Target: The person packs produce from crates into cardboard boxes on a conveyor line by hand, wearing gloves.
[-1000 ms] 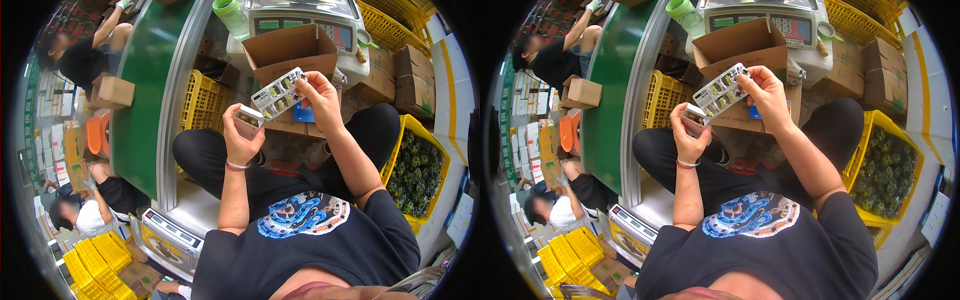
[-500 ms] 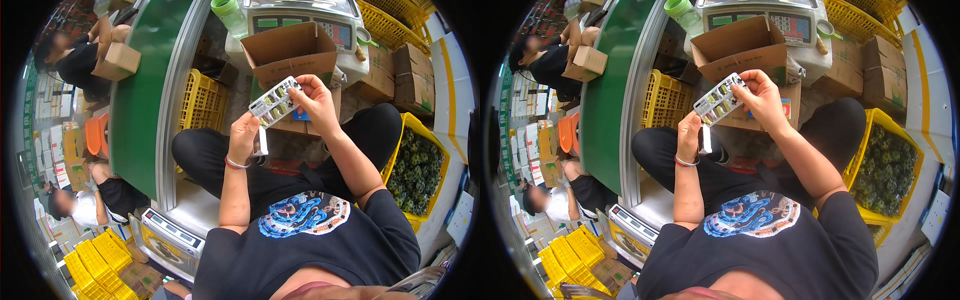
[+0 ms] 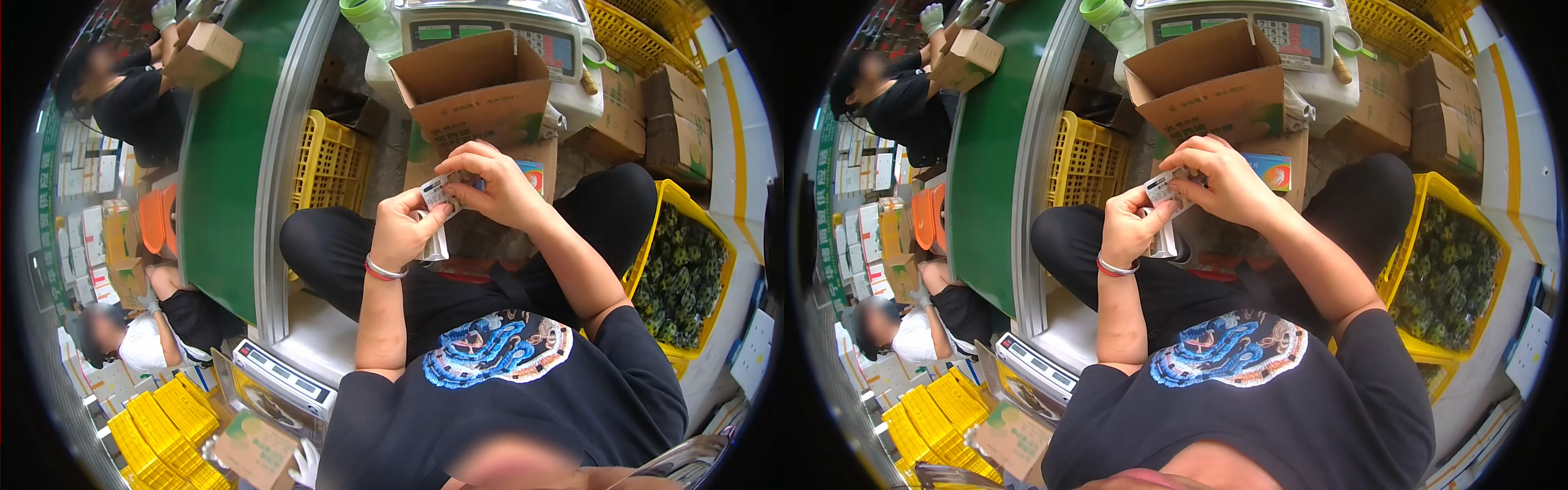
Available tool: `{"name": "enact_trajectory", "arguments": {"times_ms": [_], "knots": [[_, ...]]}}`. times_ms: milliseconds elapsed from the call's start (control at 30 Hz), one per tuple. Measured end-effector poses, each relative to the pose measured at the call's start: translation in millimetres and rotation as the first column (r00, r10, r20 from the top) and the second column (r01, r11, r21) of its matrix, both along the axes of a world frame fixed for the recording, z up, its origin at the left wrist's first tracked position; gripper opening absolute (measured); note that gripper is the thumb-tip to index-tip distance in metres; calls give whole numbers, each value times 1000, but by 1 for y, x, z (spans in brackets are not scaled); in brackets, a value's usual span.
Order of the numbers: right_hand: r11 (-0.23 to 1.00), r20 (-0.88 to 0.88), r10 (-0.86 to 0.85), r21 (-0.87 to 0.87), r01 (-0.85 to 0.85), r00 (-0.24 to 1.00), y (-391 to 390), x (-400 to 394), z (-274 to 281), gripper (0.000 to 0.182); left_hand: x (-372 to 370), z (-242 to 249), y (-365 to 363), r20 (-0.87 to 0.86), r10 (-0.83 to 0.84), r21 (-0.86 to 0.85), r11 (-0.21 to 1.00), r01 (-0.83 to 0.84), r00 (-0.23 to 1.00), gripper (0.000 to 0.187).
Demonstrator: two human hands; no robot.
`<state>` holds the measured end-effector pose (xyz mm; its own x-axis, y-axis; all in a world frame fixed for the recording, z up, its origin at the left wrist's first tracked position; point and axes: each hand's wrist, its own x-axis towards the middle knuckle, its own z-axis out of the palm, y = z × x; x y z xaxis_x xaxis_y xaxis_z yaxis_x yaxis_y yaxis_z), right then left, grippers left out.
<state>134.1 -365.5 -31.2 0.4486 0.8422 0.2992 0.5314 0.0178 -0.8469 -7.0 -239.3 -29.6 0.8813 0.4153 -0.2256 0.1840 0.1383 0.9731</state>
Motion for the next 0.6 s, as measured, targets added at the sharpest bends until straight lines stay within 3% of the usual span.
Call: {"name": "enact_trajectory", "arguments": {"times_ms": [200, 433, 600], "knots": [[998, -190, 33, -54, -44, 981, 2, 0, 6, 23, -4, 8, 4, -119, -14, 81, 996, 24, 993, 17], [994, -380, 16, -95, -57, 925, 4, -4, 3, 21, -5, 1, 7, -87, -24, 89, 996, 31, 996, 18], [996, -391, 48, -56, -76, 919, 9, -6, -1, 19, -7, 2, 8, -102, -12, 64, 998, 18, 995, 17]]}}
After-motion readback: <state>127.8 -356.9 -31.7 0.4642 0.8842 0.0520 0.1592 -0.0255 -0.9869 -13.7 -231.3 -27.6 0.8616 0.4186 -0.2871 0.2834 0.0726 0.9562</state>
